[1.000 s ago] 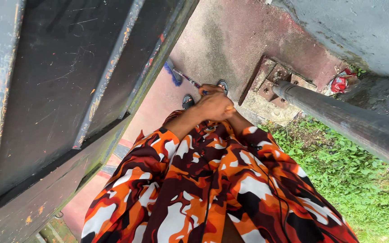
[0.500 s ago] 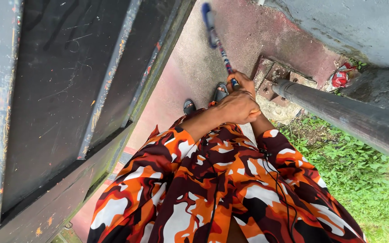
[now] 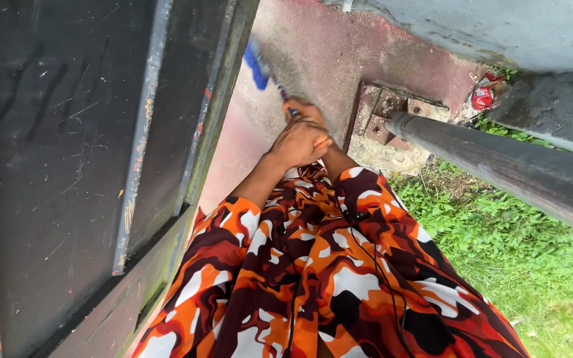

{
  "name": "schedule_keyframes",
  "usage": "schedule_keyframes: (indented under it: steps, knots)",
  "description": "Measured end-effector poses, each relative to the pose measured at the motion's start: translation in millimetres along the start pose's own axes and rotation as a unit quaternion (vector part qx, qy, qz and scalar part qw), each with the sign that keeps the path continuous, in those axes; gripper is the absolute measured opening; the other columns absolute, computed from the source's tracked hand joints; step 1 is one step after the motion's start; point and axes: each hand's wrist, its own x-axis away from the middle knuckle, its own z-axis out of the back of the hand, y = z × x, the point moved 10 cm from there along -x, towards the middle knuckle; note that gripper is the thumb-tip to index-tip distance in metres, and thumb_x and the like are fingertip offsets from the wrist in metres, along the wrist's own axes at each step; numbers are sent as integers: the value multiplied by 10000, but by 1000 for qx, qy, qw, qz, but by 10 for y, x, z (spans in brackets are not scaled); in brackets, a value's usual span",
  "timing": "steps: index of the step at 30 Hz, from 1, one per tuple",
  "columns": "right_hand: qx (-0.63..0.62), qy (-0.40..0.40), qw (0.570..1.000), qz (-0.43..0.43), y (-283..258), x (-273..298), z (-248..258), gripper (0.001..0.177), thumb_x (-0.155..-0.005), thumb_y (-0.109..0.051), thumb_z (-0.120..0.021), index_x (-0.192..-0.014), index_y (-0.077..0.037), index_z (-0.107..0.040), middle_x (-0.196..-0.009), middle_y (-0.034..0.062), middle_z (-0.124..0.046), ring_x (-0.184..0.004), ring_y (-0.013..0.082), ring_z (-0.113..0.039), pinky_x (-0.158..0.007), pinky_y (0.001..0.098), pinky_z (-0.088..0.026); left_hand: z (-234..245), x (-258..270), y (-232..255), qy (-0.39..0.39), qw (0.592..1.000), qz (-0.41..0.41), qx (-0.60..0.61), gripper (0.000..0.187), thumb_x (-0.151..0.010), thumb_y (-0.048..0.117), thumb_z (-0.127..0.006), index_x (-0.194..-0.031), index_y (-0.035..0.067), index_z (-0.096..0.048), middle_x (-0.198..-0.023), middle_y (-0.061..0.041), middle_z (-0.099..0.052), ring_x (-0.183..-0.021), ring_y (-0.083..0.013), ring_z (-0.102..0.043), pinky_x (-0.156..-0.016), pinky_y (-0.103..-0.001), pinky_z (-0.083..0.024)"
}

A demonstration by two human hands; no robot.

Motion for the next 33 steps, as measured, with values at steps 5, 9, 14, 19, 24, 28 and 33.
schedule_keyframes:
  steps: [5, 9, 14, 19, 24, 28, 33]
  knots:
    - [249, 80, 951, -166, -185, 67, 527, 86, -951, -95, -682, -1012, -58, -633, -775, 63, -608, -646, 160, -529, -560, 318, -429, -86, -271, 441, 5, 998, -41, -41, 362, -898, 233, -723, -615, 93, -546, -661, -60, -590, -697, -241, -581, -775, -422, -480]
    - [292, 49, 950, -98, -384, 34, 455, 139, -935, -67, -689, -1059, -74, -628, -881, 67, -655, -810, 162, -628, -693, 317, -517, -82, -208, 579, -102, 991, 34, -82, 427, -973, 301, -695, -616, 121, -546, -634, -68, -585, -691, -252, -556, -778, -446, -462]
    - [183, 35, 977, -107, -135, -157, 175, 135, -942, -48, -682, -1059, -66, -616, -862, 65, -607, -747, 174, -574, -630, 312, -475, 93, -192, 343, -21, 998, -19, -47, 400, -931, 249, -711, -607, 104, -527, -646, -36, -584, -699, -222, -563, -822, -442, -459]
    - [211, 9, 964, -159, -75, -184, 406, 167, -943, -37, -681, -1095, -57, -614, -897, 69, -601, -795, 155, -564, -661, 305, -478, 178, -332, 268, 51, 997, -60, -7, 343, -870, 222, -732, -635, 113, -507, -683, -30, -576, -738, -235, -566, -772, -422, -464]
    - [352, 151, 921, -77, -361, 187, 1114, 138, -958, -22, -701, -1067, -77, -639, -904, 50, -658, -779, 138, -595, -651, 314, -492, -377, -645, 431, -41, 993, -73, 84, 376, -864, 219, -724, -617, 71, -482, -631, -55, -511, -633, -239, -536, -615, -437, -437]
    - [339, 164, 919, -116, -593, 280, 1130, 119, -959, -22, -699, -1044, -83, -643, -854, 30, -652, -737, 114, -596, -628, 306, -492, -385, -585, 828, -28, 991, -121, 56, 370, -871, 223, -711, -606, 80, -495, -607, -68, -495, -638, -241, -524, -642, -433, -443]
    - [287, 108, 941, -143, -568, 159, 737, 124, -943, -27, -703, -1042, -75, -645, -844, 14, -639, -729, 100, -589, -619, 292, -471, -297, -404, 831, -55, 996, -59, 34, 381, -897, 192, -667, -571, 93, -496, -537, -71, -489, -538, -252, -508, -629, -440, -436]
